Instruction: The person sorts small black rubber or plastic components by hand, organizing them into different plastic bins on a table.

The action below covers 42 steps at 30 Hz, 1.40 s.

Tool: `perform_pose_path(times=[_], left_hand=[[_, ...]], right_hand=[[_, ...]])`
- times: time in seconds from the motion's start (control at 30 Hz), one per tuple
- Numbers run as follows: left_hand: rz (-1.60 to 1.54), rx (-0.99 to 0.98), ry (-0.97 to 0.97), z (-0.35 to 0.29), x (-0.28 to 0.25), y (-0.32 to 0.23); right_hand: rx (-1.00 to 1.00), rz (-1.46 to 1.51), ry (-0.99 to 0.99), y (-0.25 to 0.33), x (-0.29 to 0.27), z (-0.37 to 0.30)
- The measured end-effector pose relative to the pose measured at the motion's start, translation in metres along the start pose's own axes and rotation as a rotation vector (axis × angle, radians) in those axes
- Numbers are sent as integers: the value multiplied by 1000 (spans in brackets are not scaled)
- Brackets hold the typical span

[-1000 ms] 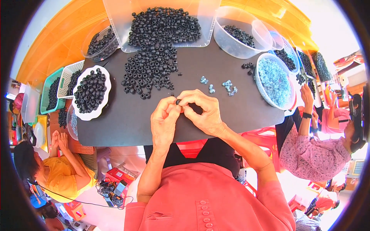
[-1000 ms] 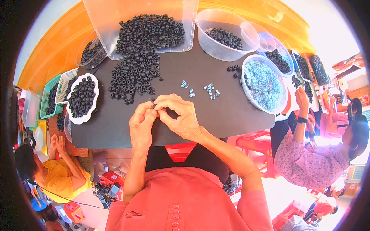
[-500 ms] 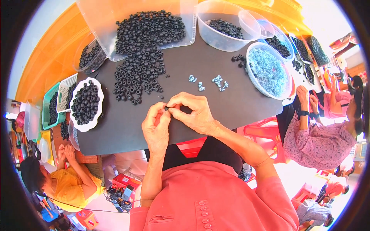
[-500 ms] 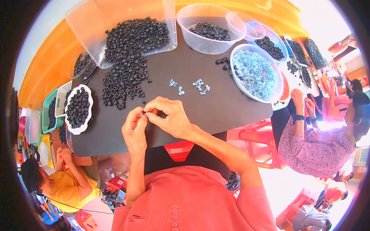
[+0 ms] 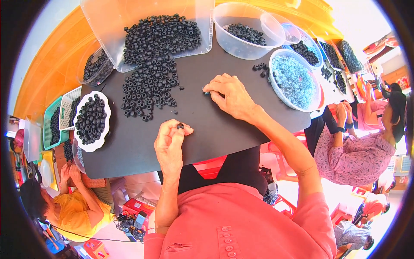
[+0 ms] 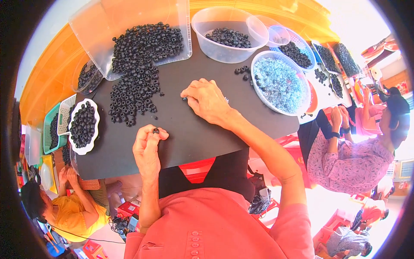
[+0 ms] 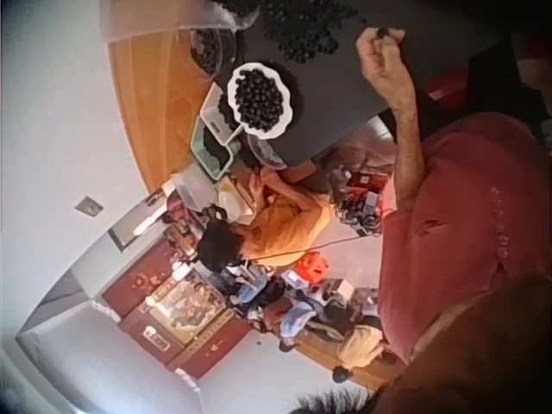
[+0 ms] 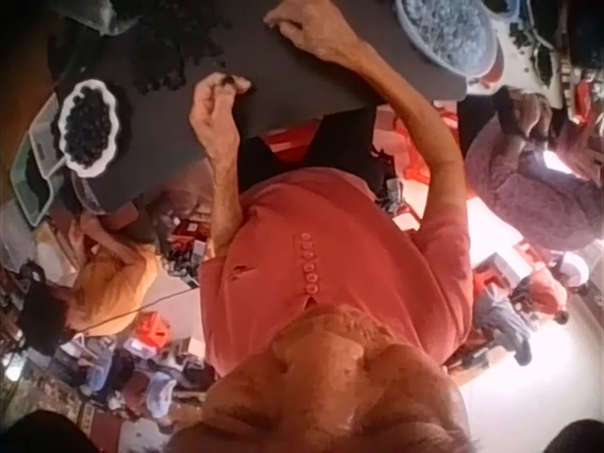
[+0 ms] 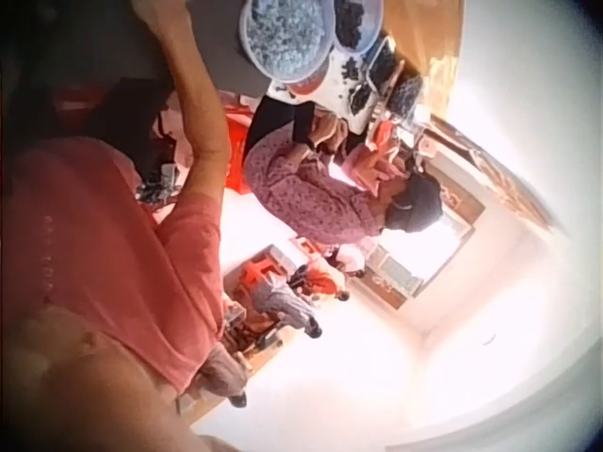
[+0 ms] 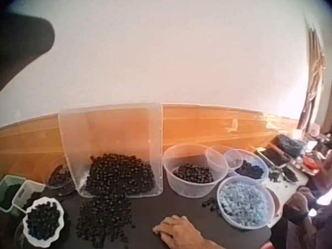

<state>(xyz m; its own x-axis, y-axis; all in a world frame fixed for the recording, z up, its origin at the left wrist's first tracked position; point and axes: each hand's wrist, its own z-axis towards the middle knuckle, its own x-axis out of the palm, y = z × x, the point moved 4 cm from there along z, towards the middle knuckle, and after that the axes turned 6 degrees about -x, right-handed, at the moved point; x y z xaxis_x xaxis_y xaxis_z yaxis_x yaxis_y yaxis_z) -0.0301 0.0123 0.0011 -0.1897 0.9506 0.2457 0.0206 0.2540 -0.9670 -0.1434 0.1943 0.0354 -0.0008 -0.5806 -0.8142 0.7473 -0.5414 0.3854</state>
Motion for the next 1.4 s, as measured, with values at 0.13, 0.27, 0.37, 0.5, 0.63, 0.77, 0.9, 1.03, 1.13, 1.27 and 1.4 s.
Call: perform_pose_path(times=[0.13, 0.27, 0.37, 0.5, 0.63, 0.77, 0.9, 1.03, 1.13, 1.27, 1.4], left_hand=[[-24, -2, 4, 1, 1, 0], [9, -18, -4, 1, 1, -2], [7, -13, 0, 1, 0, -1], [-7, -26, 6, 1, 3, 0], [2, -33, 6, 1, 0, 2], [-11, -46, 3, 1, 2, 0], [-13, -47, 8, 2, 2, 0], [-10, -65, -8, 2, 0, 0], [-70, -52, -6, 3, 0, 1], [-52, -25, -6, 2, -1, 2], [34, -21, -24, 1, 0, 1]], right_hand=[[157, 327, -59, -17, 0, 11], [14, 238, -116, -26, -1, 31], [-24, 225, -68, -30, 12, 49], [-182, 101, -44, -36, 30, 68], [-176, -88, 61, -37, 39, 79], [-125, -161, 77, -32, 38, 76], [29, 182, -39, -9, 20, 64], [293, 667, 0, 23, 26, 38], [309, 872, 10, 43, 34, 17], [334, 1099, 9, 54, 46, -1], [247, 1107, -52, 57, 45, -2]])
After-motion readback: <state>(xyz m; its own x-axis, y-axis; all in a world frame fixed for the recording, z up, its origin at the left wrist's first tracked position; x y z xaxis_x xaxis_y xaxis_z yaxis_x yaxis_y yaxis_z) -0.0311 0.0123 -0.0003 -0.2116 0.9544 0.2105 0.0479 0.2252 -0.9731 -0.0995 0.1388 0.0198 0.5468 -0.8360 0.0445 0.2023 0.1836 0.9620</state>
